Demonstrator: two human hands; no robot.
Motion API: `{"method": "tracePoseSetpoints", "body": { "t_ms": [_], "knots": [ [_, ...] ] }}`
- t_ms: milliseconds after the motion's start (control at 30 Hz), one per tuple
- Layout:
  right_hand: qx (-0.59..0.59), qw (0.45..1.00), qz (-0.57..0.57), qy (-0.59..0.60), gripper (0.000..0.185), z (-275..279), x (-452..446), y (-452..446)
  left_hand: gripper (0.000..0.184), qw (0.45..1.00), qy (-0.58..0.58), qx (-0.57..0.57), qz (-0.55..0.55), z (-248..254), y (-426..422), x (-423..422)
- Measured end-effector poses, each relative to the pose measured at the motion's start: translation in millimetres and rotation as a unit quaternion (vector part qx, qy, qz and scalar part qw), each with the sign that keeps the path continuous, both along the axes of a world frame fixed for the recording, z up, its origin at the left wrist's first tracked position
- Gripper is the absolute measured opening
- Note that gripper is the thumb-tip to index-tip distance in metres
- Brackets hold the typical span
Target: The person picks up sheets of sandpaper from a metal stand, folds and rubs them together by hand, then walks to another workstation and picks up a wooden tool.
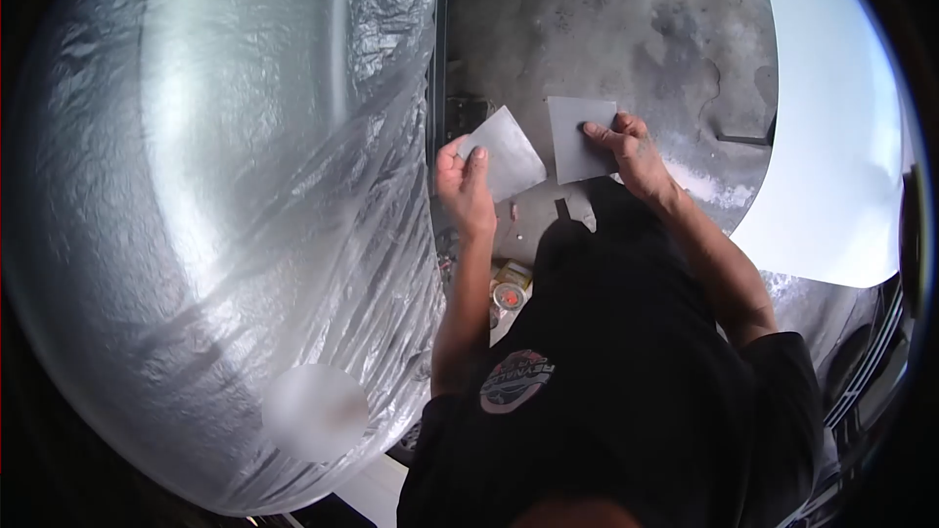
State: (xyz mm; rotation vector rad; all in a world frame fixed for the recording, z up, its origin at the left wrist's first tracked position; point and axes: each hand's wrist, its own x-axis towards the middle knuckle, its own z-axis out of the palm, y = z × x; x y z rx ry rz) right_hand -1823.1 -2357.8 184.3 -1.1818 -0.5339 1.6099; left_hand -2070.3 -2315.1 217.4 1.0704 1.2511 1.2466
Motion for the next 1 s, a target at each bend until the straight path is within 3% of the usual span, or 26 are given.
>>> {"method": "tracePoseSetpoints", "body": {
  "t_ms": [133,267,367,567,733,867,900,1000],
  "knots": [
    [0.019,1.000,-0.008,0.015,0.035,36.2,12.7,84.7,0.027,0.996,0.041,0.049,-0.058,19.2,112.9,14.5],
    [0.009,0.988,-0.086,0.126,0.039,14.5,26.4,161.9,0.029,0.994,0.026,0.049,-0.096,14.9,215.4,44.9],
    [0.033,0.988,-0.114,0.094,0.041,-18.9,42.6,224.6,0.030,0.991,0.004,0.045,-0.127,10.1,302.4,67.7],
    [0.056,0.978,-0.160,0.120,0.039,3.2,82.4,377.0,0.037,0.985,-0.031,0.038,-0.167,5.1,476.8,108.1],
    [0.067,0.965,-0.216,0.133,0.030,18.8,133.6,489.6,0.047,0.972,-0.020,-0.006,-0.232,36.0,605.7,185.6],
    [0.044,0.940,-0.290,0.173,0.029,16.2,180.7,565.2,0.043,0.962,-0.039,0.004,-0.271,32.5,701.2,248.5],
    [0.039,0.932,-0.300,0.201,0.030,12.0,194.0,584.6,0.032,0.961,-0.034,0.004,-0.273,23.7,726.8,261.1],
    [0.058,0.920,-0.316,0.224,0.030,-3.5,247.8,642.5,0.025,0.961,-0.048,-0.010,-0.271,1.7,786.2,308.5]
  ]
}}
